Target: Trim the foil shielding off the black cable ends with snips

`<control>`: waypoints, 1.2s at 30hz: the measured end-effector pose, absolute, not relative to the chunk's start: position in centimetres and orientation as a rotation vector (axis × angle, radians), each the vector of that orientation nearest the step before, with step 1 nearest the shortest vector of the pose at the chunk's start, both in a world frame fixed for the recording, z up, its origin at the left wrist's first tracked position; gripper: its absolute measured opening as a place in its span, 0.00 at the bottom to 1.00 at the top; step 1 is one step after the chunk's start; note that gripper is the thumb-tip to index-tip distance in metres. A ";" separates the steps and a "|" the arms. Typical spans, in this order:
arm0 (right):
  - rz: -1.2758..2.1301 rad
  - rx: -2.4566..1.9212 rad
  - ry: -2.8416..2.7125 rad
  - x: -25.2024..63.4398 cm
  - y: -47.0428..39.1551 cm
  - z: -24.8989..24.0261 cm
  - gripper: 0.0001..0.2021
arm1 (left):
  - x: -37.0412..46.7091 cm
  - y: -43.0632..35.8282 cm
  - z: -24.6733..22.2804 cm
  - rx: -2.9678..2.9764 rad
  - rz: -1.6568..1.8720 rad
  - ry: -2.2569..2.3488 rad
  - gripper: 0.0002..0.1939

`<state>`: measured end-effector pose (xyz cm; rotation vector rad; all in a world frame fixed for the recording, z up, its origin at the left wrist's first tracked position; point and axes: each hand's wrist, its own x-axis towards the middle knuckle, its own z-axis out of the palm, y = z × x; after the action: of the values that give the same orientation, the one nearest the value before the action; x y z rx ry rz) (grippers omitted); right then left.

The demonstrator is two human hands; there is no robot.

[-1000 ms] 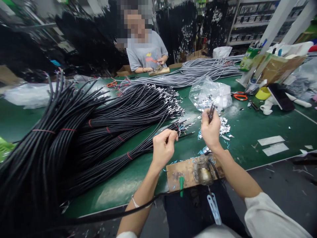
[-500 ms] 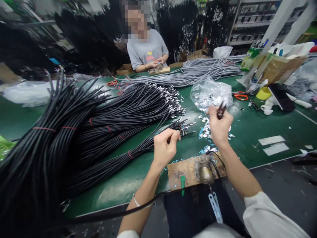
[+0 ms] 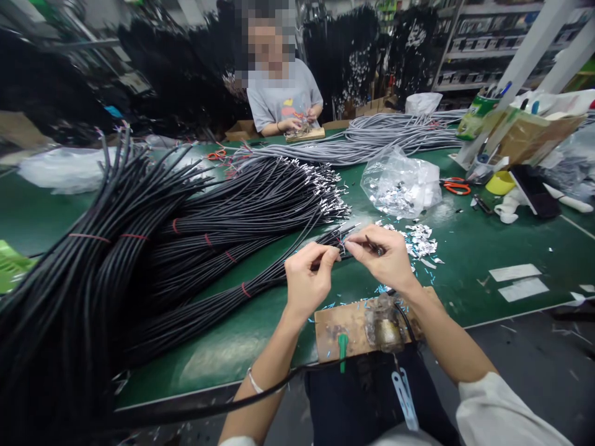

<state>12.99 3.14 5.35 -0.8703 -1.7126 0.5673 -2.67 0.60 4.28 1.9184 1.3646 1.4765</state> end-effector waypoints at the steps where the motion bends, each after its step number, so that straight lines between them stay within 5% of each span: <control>1: 0.558 -0.869 -1.710 13.0 3.1 5.3 0.05 | -2.6 0.6 4.2 1.927 1.490 1.368 0.12; 11: 0.807 -0.953 -1.514 12.5 3.0 5.3 0.02 | -2.5 0.6 3.8 1.952 1.531 1.349 0.07; 20: 2.016 -0.839 -1.037 12.5 4.2 5.2 0.03 | -3.1 1.0 4.3 2.014 1.224 1.128 0.16; 28: 1.222 -0.799 -1.475 12.7 3.3 5.4 0.06 | -3.8 1.2 4.2 1.730 1.238 1.071 0.22; 36: 0.809 -0.802 -1.697 12.6 2.8 5.1 0.05 | -3.7 1.0 4.4 1.680 1.247 1.125 0.23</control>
<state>12.64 2.82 5.12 -0.8017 -1.6970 0.8094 -3.71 1.05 4.37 1.6805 1.1250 1.2467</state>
